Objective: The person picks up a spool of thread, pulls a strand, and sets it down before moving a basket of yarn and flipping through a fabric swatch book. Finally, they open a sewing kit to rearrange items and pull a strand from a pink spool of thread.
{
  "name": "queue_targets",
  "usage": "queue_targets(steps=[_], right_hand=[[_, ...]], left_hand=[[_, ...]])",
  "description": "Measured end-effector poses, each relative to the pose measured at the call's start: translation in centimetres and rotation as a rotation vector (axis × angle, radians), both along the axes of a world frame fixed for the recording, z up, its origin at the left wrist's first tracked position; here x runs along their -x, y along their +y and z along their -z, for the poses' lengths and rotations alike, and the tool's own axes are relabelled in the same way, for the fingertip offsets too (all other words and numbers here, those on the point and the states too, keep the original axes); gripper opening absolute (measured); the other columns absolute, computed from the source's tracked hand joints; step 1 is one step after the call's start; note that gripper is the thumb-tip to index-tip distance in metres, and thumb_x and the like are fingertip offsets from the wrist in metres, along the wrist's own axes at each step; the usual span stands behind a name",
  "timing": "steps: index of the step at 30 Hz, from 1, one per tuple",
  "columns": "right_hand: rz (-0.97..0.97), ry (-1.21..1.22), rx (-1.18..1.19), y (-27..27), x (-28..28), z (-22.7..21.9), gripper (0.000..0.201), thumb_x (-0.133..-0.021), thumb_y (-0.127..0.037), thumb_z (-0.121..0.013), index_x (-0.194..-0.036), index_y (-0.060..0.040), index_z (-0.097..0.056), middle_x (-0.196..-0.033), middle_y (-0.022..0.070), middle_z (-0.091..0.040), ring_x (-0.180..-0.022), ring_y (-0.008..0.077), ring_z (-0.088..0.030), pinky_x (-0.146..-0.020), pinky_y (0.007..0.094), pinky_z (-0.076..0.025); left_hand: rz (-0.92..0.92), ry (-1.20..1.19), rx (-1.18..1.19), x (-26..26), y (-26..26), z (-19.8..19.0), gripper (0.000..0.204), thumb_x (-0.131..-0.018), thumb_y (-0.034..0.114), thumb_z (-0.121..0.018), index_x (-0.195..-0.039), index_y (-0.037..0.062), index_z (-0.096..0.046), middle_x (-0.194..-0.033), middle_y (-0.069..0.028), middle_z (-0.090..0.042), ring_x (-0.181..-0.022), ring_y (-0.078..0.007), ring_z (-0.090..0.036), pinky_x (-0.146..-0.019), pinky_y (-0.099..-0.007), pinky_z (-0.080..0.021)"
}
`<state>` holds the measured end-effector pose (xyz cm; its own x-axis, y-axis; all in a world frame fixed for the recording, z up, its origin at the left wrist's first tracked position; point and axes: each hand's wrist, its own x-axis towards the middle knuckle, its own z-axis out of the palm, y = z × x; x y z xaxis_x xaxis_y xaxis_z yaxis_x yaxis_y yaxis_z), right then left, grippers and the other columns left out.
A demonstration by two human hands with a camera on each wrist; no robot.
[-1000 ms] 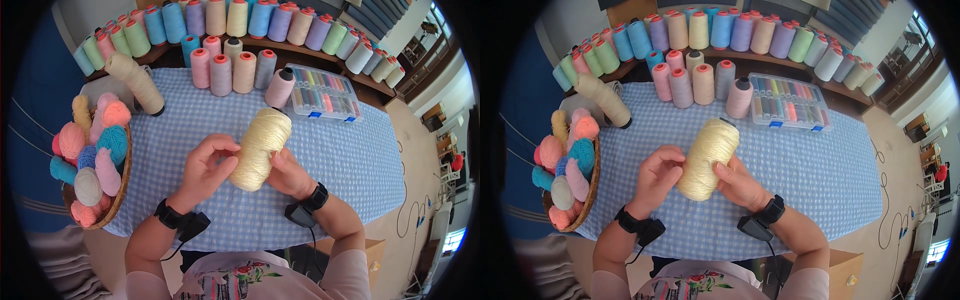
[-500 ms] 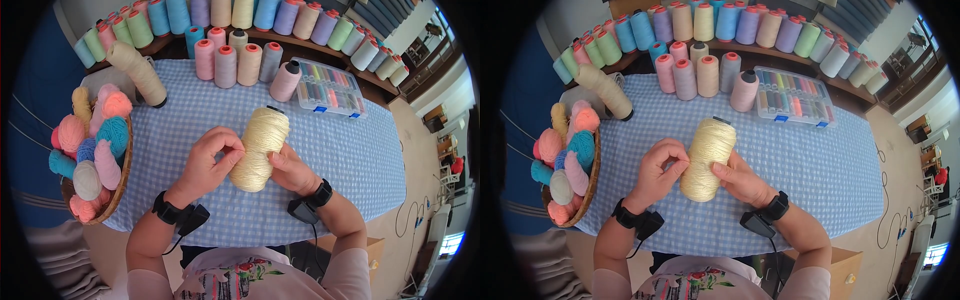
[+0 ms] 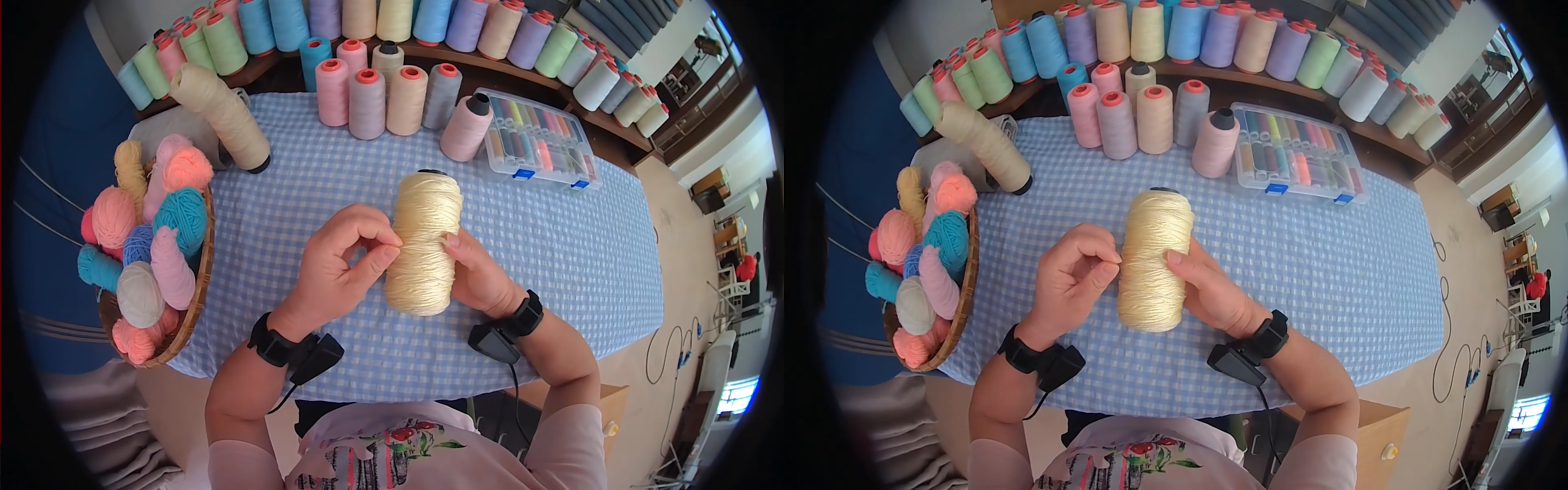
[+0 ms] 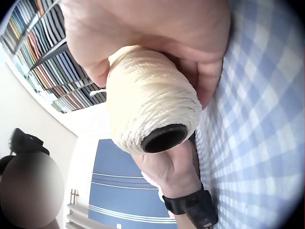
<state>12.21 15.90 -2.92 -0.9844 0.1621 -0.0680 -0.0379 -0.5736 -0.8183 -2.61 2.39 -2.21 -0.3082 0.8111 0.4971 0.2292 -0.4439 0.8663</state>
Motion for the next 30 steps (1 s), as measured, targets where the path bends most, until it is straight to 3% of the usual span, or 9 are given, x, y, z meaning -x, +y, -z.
queue_targets(steps=[2,5,13,21,24,26,30], right_hand=[[0.027,0.019,-0.037,-0.4,0.1,0.2,0.071,-0.089,-0.044,-0.055,-0.138,-0.004,-0.023,-0.128,0.0129,-0.044,-0.118,0.0222,-0.047,-0.098,0.0379,-0.042],[0.058,0.054,-0.096,-0.6,0.3,0.5,0.071,-0.091,-0.044,-0.053,-0.138,-0.0033,-0.021,-0.128,0.0137,-0.043,-0.118,0.0218,-0.048,-0.098,0.0376,-0.043],[0.062,0.058,-0.212,-0.7,0.5,0.5,0.069,-0.091,-0.047,-0.051,-0.135,-0.0011,-0.024,-0.125,0.0145,-0.046,-0.114,0.0198,-0.05,-0.094,0.0339,-0.046],[0.057,0.076,-0.315,-0.9,0.7,-0.3,0.06,-0.093,-0.048,-0.048,-0.126,0.0014,-0.039,-0.107,0.0117,-0.059,-0.096,0.0162,-0.06,-0.081,0.0291,-0.051],[0.102,0.028,-0.336,-1.1,0.7,0.1,0.06,-0.092,-0.049,-0.048,-0.124,0.0013,-0.04,-0.106,0.0113,-0.059,-0.095,0.016,-0.06,-0.081,0.0284,-0.051],[0.086,0.039,-0.348,-1.0,0.8,-0.2,0.059,-0.092,-0.049,-0.048,-0.123,0.0013,-0.041,-0.106,0.0109,-0.059,-0.094,0.0157,-0.06,-0.08,0.0281,-0.05],[0.101,0.025,-0.385,-1.2,0.8,-0.3,0.057,-0.092,-0.049,-0.049,-0.121,0.001,-0.044,-0.105,0.0098,-0.058,-0.092,0.0146,-0.059,-0.08,0.0275,-0.05]], left_hand=[[-0.054,0.168,-0.005,0.0,-0.1,-0.4,0.009,-0.084,0.0,-0.062,-0.092,0.0025,-0.06,-0.091,-0.005,-0.056,-0.075,-0.0105,-0.054,-0.066,-0.0219,-0.047],[-0.05,0.056,0.1,-0.6,0.0,-0.4,0.008,-0.083,-0.001,-0.063,-0.09,0.0028,-0.062,-0.091,-0.0049,-0.057,-0.074,-0.0104,-0.055,-0.065,-0.0215,-0.047],[-0.082,0.083,0.188,0.2,0.0,-0.2,0.006,-0.082,-0.002,-0.063,-0.087,0.0006,-0.062,-0.089,-0.0052,-0.058,-0.073,-0.0101,-0.057,-0.063,-0.0218,-0.049],[-0.05,0.055,0.263,0.3,-0.2,-1.1,0.004,-0.083,-0.003,-0.061,-0.087,-0.0014,-0.06,-0.086,-0.0052,-0.058,-0.065,-0.0096,-0.059,-0.056,-0.0204,-0.051],[-0.08,0.152,0.235,0.4,-0.2,-1.1,0.006,-0.082,-0.002,-0.062,-0.088,-0.0004,-0.06,-0.086,-0.0061,-0.059,-0.067,-0.0122,-0.061,-0.057,-0.0234,-0.051],[-0.137,0.337,0.156,0.6,-0.3,-1.0,0.007,-0.081,0.0,-0.063,-0.088,0.0007,-0.06,-0.085,-0.0078,-0.06,-0.071,-0.0184,-0.062,-0.061,-0.028,-0.05],[-0.173,0.432,0.178,0.5,-0.4,-1.7,0.007,-0.082,0.003,-0.062,-0.087,0.0014,-0.058,-0.086,-0.009,-0.059,-0.075,-0.0241,-0.061,-0.065,-0.0317,-0.049]])
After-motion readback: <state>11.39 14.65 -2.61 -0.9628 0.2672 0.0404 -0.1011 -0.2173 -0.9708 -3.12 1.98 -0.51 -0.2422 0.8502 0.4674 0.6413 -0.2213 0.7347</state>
